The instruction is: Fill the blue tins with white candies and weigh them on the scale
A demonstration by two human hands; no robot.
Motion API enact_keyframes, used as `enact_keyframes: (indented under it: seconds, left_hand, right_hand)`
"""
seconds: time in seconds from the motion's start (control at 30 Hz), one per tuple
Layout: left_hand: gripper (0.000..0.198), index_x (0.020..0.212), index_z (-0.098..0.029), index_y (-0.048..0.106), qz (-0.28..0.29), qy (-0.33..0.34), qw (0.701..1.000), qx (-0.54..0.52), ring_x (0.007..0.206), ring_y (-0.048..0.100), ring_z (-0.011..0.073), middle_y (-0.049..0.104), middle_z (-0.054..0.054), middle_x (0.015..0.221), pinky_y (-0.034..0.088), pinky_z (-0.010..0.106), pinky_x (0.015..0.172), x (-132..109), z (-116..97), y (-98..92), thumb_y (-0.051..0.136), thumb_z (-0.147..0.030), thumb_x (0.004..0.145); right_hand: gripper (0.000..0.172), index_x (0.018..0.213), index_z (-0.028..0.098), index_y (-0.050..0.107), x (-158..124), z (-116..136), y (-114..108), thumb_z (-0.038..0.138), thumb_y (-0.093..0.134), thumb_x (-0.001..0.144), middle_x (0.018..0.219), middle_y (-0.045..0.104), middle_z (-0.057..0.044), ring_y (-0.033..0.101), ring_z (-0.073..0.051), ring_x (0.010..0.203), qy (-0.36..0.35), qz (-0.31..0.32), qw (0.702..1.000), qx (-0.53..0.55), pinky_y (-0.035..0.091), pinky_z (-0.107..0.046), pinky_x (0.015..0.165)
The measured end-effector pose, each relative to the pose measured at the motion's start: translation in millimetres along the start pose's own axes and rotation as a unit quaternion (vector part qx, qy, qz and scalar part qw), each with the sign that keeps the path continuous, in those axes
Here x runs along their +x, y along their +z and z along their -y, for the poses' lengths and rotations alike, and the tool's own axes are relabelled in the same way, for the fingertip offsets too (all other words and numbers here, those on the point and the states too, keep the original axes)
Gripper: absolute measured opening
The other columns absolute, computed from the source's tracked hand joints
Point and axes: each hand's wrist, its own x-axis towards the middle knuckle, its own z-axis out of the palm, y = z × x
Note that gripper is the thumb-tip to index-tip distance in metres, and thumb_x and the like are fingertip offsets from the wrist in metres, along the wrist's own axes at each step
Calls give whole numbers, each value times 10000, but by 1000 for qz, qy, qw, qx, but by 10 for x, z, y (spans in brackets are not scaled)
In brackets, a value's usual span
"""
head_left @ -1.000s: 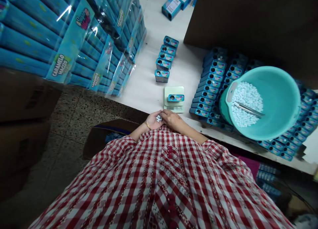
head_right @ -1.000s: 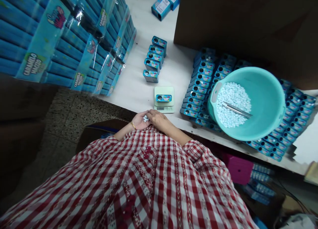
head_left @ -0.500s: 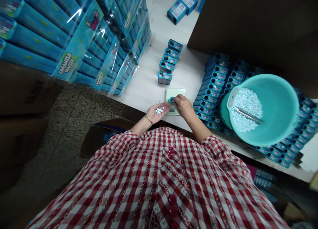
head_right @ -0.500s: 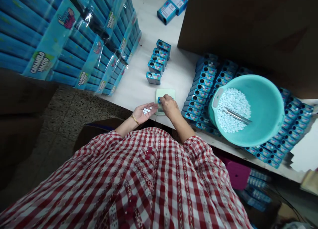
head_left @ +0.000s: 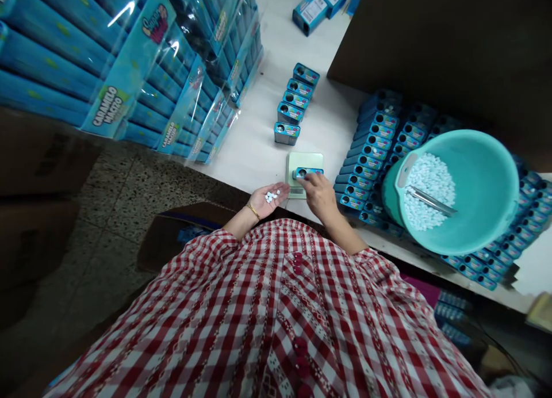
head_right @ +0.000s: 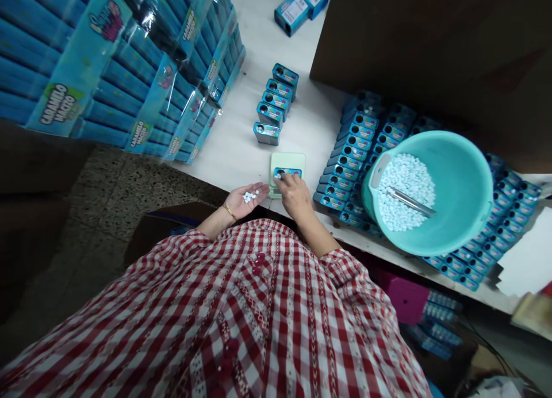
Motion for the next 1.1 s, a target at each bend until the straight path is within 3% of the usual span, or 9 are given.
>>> enact_keyframes:
  seconds: [0.1, 0.27, 0.33, 0.4, 0.5, 0.63, 0.9, 1.0, 1.1]
  left_hand:
    - [265, 915, -42, 638, -12, -4, 1000, 3, 928, 658, 209, 692, 152, 894, 518, 308, 850, -28, -1, 20, 393, -129, 864]
    - [309, 1057, -38, 618, -20, -3, 1000, 3, 902, 663, 192, 699, 133, 879, 489, 306, 887, -102, -28, 0, 395, -124, 860]
    - [333, 1088, -32, 606, -10, -18, 1000, 1, 878, 666, 193, 699, 136, 879, 489, 315, 872, -120, -3, -23, 376, -149, 878]
    - [354, 1101, -37, 602, 8, -45, 999, 0, 798, 670, 185, 701, 123, 825, 503, 320, 821, -123, 50, -50, 353, -187, 899]
    - [381, 1117, -57, 596, 21, -91, 996, 2, 700, 663, 167, 698, 99, 761, 512, 312, 767, -116, 147, -91, 318, -225, 920]
    - [407, 1175, -57, 560, 10, -127, 992, 1, 814, 672, 189, 699, 133, 901, 498, 333, 828, -150, 205, -93, 280, -216, 926]
    - [385, 1124, -33, 571, -38, -127, 991, 6, 768, 673, 183, 694, 129, 825, 506, 322, 814, -239, 186, 32, 280, -191, 927]
    - [374, 1058, -39, 599, -18, -124, 992, 6, 705, 666, 173, 687, 111, 746, 511, 328, 796, -229, 198, 42, 273, -167, 925]
    - [357, 958, -59, 631, 29, -109, 994, 7, 629, 647, 150, 668, 77, 657, 514, 311, 776, -217, 176, 112, 292, -163, 920]
  right_hand:
    - [418, 1242, 217, 562, 19, -46, 18, 134, 341, 897, 1123, 562, -120, 448, -235, 953, -1, 22, 998, -54, 391, -367, 803]
    - [413, 1247, 226, 551, -91, -160, -61, 132, 365, 890, 1060, 570, -105, 479, -211, 907, 33, -84, 995, -28, 414, -363, 803]
    - [359, 1204, 200, 578, -165, -61, -43, 188, 381, 904, 1038, 583, -107, 497, -208, 928, 6, -83, 996, 13, 436, -353, 815]
    - [334, 1184, 180, 584, -215, 124, 32, 234, 405, 908, 1065, 589, -114, 515, -204, 953, -55, -19, 997, 44, 452, -342, 835]
    - [338, 1193, 131, 562, -224, 405, 188, 172, 413, 893, 1113, 583, -146, 538, -211, 961, -114, 115, 986, 33, 468, -354, 850]
    - [299, 1133, 106, 581, -193, 546, 298, 118, 441, 868, 1117, 592, -140, 543, -212, 1002, -148, 181, 972, 29, 484, -326, 857]
    - [240, 1058, 114, 585, -178, 539, 254, 125, 416, 888, 1044, 611, -125, 538, -219, 987, -136, 183, 973, 29, 514, -322, 755]
    - [234, 1068, 140, 582, -208, 480, 260, 151, 427, 892, 1062, 606, -105, 535, -195, 993, -139, 171, 974, 43, 512, -297, 760]
    - [223, 1051, 163, 586, -213, 369, 245, 176, 426, 896, 1072, 602, -88, 532, -182, 1018, -150, 96, 979, 103, 496, -312, 824]
